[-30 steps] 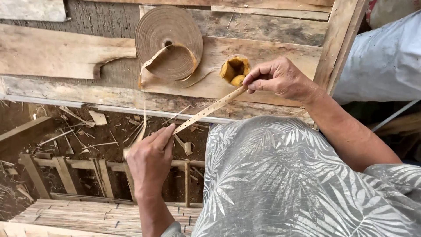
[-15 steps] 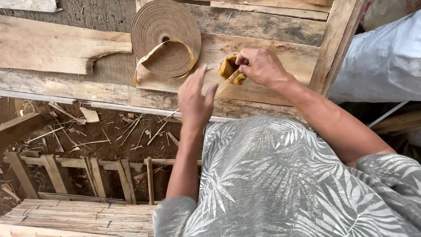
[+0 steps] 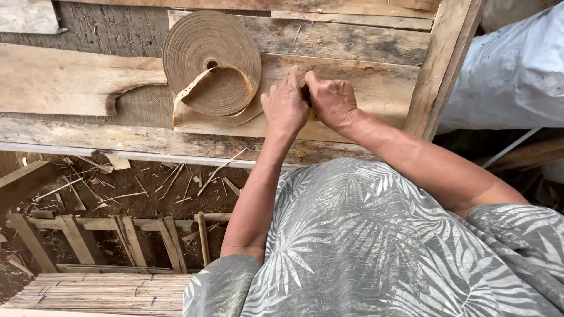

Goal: Applying thin strips of finishing material to the edges of a wooden wall or structure using a utility knife and adhesive.

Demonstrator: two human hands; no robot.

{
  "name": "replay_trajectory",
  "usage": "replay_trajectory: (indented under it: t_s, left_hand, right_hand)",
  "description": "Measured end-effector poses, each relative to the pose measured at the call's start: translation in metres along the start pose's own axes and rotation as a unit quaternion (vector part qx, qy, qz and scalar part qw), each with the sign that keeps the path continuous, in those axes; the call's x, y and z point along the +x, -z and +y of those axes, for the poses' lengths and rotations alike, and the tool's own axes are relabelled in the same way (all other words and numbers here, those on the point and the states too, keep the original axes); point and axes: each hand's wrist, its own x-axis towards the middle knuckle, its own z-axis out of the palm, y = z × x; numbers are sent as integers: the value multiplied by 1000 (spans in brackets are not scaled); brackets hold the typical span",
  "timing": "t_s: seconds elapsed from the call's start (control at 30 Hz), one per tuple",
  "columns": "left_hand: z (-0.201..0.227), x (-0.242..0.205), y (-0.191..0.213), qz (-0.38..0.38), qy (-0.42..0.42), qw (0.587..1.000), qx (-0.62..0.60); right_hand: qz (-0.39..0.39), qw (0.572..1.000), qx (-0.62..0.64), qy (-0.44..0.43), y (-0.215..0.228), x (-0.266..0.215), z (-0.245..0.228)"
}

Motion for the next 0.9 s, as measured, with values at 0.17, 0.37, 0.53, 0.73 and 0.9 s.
replay_trajectory:
  t_s: [0.17,0.37,0.53,0.73,0.9]
  left_hand:
    - [9,1,1,31,4,999,6]
    - [10,-5,6,33,3,999,4]
    - [14,-3,6,29,2,999,21]
    - [3,6,-9,54,12,997,52]
    - [-9,19,-17,77,-6,993,88]
  right_hand:
    - [41,998,37,-5,6,-4,-1]
    - [106,994,16,2,13,-14,-2]
    - [105,994,26,-1,22,-8,-1]
    - [113,993,21,30,7,-10,4]
    - [109,992,29,65,-3,-8,9]
